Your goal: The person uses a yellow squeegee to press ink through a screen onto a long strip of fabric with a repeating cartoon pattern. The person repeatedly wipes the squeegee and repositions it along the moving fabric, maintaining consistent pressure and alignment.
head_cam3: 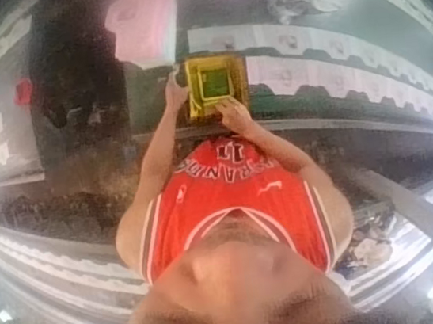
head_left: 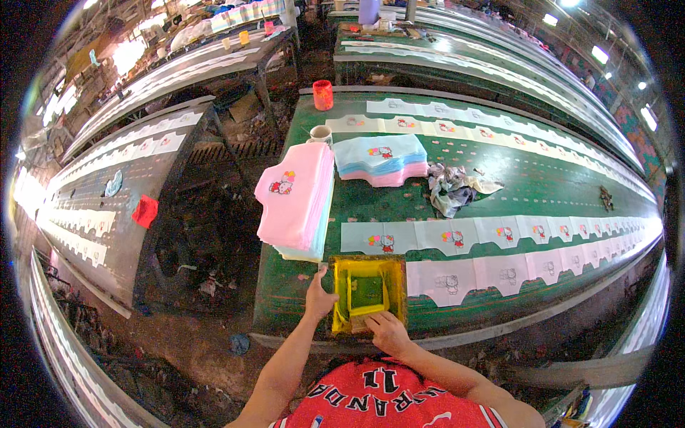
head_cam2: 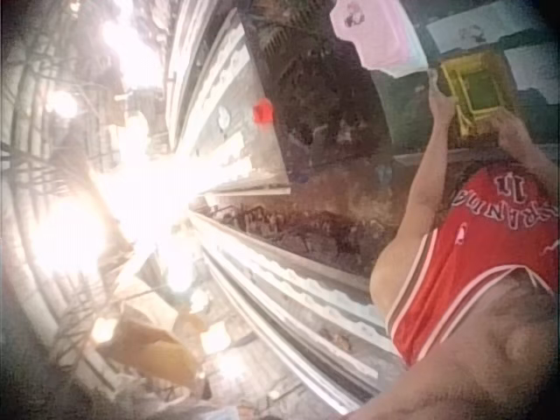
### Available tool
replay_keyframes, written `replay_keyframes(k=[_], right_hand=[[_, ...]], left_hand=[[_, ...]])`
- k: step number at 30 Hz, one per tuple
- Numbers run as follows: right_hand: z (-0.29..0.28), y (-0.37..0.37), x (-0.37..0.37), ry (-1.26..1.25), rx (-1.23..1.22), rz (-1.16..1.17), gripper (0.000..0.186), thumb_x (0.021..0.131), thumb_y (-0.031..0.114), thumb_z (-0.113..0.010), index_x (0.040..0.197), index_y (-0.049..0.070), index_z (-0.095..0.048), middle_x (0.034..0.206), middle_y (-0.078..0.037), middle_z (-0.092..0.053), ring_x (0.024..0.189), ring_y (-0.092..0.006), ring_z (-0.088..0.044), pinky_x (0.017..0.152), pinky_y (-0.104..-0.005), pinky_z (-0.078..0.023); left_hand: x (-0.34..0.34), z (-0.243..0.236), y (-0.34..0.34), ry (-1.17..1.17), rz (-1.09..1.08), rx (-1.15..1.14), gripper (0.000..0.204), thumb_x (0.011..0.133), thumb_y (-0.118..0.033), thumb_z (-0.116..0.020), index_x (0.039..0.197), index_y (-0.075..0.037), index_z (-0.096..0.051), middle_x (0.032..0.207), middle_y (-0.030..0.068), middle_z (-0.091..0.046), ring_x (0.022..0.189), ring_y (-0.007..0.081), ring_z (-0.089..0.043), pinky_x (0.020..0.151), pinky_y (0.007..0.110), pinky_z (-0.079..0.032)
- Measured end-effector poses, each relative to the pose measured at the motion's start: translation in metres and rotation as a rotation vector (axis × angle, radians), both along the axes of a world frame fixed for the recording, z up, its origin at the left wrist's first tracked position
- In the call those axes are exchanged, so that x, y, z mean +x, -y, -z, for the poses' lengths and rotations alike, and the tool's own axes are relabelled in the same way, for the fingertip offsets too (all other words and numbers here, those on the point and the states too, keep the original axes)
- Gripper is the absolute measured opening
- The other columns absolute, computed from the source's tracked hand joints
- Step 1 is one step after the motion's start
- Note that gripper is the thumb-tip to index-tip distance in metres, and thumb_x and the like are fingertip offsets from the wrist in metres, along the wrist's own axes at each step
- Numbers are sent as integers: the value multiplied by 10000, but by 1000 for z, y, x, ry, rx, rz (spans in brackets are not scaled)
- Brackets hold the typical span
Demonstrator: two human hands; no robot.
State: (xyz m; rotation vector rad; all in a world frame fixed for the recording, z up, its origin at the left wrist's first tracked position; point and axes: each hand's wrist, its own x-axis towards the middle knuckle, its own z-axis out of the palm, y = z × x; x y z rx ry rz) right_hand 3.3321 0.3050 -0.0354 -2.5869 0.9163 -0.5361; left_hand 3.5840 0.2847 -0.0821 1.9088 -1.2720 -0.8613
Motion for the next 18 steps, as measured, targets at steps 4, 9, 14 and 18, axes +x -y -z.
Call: replay_keyframes(k=[4, 9, 14, 18], right_hand=[[31, 57, 26, 53, -175, 27, 318, 694, 62, -638, 1010, 22, -643, 1032, -137, -651, 984, -332, -617, 893, -418, -516], [9, 130, 53, -34, 45, 134, 247, 709, 38, -627, 956, 38, -635, 968, -157, -641, 964, -364, -601, 839, -460, -519], [13, 139, 50, 39, 22, 149, 247, 718, 23, -610, 963, 36, -633, 960, -159, -638, 958, -373, -600, 829, -463, -523], [-12, 71, 30, -57, 117, 25, 248, 726, 51, -623, 973, 29, -631, 1011, -152, -648, 986, -365, -605, 847, -448, -527]], left_hand=[[9, 23, 9, 87, 22, -196, 849, 676, -76, -768, 1441, -38, -400, 1475, 191, -468, 1363, 357, -447, 1094, 412, -396], [5, 2, 9, 8, 8, -126, 877, 673, -71, -789, 1451, -33, -387, 1454, 191, -483, 1337, 361, -469, 1058, 404, -429], [4, 7, 12, -14, -2, -105, 877, 657, -76, -780, 1446, -37, -401, 1459, 180, -488, 1342, 329, -478, 1047, 373, -437], [6, 8, 5, 43, -20, -133, 870, 653, -74, -756, 1446, -40, -402, 1466, 175, -485, 1347, 321, -476, 1062, 376, -423]])
